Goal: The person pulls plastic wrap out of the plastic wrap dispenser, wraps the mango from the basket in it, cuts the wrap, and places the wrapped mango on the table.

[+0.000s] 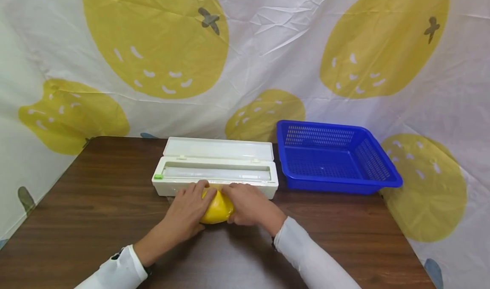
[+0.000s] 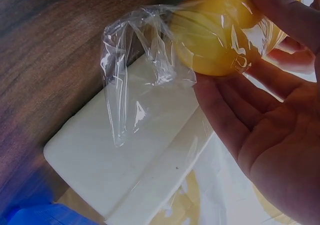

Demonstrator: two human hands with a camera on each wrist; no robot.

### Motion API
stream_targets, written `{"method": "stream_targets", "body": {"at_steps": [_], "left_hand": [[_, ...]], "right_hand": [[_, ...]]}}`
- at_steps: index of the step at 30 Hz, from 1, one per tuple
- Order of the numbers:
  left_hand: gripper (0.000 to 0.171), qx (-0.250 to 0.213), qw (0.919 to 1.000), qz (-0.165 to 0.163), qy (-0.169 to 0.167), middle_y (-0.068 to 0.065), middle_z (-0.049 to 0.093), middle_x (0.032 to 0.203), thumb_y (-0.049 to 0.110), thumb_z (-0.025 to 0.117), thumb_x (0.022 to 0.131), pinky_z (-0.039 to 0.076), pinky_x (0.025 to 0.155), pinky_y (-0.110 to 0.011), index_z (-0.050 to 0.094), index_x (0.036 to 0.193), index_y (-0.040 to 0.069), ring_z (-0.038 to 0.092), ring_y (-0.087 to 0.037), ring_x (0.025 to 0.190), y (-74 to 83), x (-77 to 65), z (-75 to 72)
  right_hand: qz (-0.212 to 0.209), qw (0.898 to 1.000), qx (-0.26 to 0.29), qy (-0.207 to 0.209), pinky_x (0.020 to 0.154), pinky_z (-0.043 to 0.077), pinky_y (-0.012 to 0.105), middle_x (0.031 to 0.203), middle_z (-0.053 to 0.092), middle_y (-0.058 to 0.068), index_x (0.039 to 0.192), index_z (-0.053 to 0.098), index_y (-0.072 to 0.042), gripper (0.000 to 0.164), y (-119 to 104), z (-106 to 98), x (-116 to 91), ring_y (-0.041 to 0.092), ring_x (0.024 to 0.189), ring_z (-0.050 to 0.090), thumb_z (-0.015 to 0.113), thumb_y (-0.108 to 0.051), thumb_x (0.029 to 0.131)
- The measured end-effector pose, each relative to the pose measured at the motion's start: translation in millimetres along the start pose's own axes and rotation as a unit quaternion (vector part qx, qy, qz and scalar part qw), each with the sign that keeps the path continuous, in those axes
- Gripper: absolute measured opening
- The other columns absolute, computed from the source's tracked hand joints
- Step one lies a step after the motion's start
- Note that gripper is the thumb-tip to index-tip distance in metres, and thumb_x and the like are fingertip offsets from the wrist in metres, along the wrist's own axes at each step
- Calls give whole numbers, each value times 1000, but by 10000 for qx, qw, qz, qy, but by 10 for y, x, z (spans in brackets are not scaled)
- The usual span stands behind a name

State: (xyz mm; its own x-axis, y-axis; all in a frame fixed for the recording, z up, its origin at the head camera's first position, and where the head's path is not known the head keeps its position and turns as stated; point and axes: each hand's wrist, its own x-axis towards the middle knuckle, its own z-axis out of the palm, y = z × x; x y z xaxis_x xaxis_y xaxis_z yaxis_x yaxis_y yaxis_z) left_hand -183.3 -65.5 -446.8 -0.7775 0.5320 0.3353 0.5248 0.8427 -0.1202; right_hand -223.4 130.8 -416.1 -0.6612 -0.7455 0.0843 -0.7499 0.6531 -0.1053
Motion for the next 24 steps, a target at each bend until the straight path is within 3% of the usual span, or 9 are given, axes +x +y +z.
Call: {"method": "stream_targets", "body": {"at_steps": [10,20,24], "left_hand": [[86,103,9995,250,166,-14,57,100,31,95,50,49,69,-43,53,122,9,51,-33,91,-43,10,-15],[69,-856,9939,486,503,-13,62,98,22,92,46,55,70,-43,62,106,8,55,-30,83,-153,19,-93],[69,-1222,9902,476,490,-12,63,95,24,93,45,54,70,-43,65,106,7,55,-29,80,-216,40,-108]], "right_hand": [[-112,9996,269,-34,80,56,41,101,69,0,119,61,-13,63,32,23,7,16,85,59,89,-30,65],[222,9951,843,475,87,56,41,114,70,5,133,55,-9,81,25,34,-129,15,95,61,90,-34,64],[-1,9938,499,997,88,56,42,121,66,8,128,59,-8,76,-8,21,-201,19,101,61,90,-36,65]]}}
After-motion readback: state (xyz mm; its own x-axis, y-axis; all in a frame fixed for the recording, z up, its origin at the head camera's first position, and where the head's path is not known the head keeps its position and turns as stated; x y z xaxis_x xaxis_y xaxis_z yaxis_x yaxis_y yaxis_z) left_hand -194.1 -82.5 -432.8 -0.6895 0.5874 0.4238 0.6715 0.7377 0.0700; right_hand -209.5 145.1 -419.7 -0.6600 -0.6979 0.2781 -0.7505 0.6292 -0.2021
